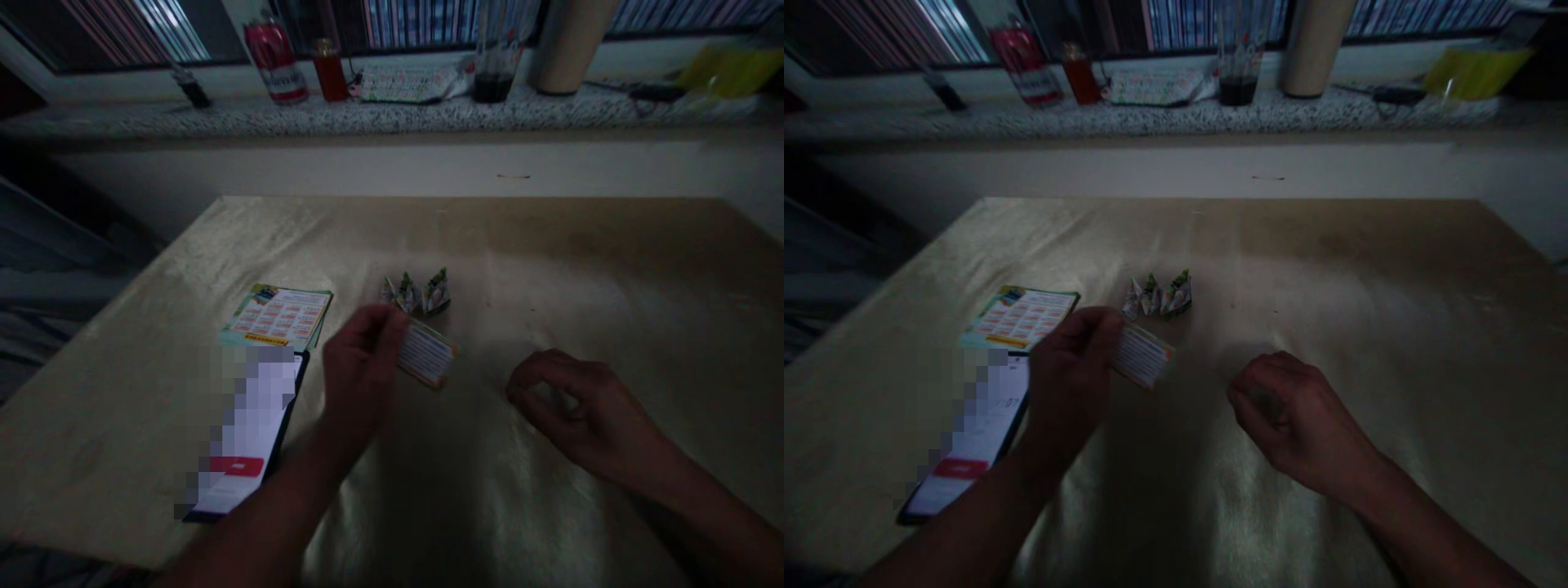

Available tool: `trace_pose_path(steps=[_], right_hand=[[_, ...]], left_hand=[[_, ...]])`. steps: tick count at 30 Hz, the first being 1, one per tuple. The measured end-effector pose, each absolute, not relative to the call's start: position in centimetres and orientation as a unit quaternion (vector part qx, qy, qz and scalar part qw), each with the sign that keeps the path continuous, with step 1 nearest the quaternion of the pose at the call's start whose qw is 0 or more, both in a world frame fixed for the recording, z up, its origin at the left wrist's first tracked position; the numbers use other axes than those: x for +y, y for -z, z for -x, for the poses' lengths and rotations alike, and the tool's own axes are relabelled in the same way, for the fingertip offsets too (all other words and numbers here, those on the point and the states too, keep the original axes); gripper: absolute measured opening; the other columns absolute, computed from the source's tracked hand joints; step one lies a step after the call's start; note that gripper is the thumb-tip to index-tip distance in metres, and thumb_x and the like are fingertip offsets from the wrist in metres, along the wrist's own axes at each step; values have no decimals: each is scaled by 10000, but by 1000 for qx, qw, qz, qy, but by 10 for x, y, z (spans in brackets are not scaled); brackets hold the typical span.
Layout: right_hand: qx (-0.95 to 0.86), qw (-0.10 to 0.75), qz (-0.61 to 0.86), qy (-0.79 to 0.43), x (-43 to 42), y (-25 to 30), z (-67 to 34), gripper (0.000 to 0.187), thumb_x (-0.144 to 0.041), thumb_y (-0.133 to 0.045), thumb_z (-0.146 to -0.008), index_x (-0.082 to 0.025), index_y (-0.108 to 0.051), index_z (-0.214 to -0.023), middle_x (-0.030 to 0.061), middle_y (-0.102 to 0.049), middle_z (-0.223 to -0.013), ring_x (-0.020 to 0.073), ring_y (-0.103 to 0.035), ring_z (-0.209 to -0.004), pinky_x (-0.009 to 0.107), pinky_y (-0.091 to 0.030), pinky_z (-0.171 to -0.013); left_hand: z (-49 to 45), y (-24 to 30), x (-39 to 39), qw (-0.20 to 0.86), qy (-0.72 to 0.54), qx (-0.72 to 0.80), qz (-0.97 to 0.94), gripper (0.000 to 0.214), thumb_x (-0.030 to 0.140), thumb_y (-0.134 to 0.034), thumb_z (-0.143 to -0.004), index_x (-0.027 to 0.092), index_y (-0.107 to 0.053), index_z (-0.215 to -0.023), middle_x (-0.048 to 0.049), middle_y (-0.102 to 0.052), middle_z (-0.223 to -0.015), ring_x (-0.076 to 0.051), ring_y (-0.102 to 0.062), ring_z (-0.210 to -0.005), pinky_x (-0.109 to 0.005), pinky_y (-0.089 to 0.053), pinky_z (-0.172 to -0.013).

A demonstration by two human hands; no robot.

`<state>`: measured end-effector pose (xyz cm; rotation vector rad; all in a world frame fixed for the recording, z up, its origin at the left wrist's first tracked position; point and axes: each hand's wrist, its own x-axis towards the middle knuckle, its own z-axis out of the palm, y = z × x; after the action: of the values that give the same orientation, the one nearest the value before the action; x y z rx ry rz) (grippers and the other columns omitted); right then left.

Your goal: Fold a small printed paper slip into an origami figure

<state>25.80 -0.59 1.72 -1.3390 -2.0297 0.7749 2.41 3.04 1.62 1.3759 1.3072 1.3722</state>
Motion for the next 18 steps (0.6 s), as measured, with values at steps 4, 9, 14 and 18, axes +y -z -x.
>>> trace_pose_path(steps=[4, 9, 14, 18], right_hand=[[-706, 338, 542, -307, -4, -17, -260, 207, -343, -604, -963, -235, -703, -816, 9, -725, -726, 151, -668, -613, 236, -496, -496], [-677, 397, 524, -331, -6, -14, -246, 127, -348, -709, -903, -259, -743, -987, 28, -793, -918, 194, -743, -804, 292, -585, -709], [-619, 446, 568, -309, -6, -5, -245, 110, -309, -729, -876, -257, -727, -973, 13, -770, -813, 190, -732, -737, 307, -581, -686], [-594, 460, 573, -326, -2, 1, -248, 80, -297, -717, -890, -250, -712, -955, 21, -764, -837, 188, -727, -761, 303, -580, -680]], left_hand=[[-26, -15, 28, 421, -501, 504, -564, 108, 260, -662, -910, 196, -680, -826, 32, -635, -684, -109, -568, -620, -194, -464, -552], [-44, -4, 17, 477, -480, 500, -540, 186, 363, -660, -921, 192, -682, -853, 9, -650, -718, -129, -595, -658, -221, -490, -586], [-39, 2, 18, 537, -444, 486, -527, 192, 347, -675, -899, 190, -652, -1006, -7, -687, -797, -158, -653, -734, -261, -536, -652], [-29, -1, 17, 466, -334, 465, -675, 210, 272, -670, -877, 201, -657, -1075, -25, -710, -851, -190, -671, -785, -319, -537, -704]])
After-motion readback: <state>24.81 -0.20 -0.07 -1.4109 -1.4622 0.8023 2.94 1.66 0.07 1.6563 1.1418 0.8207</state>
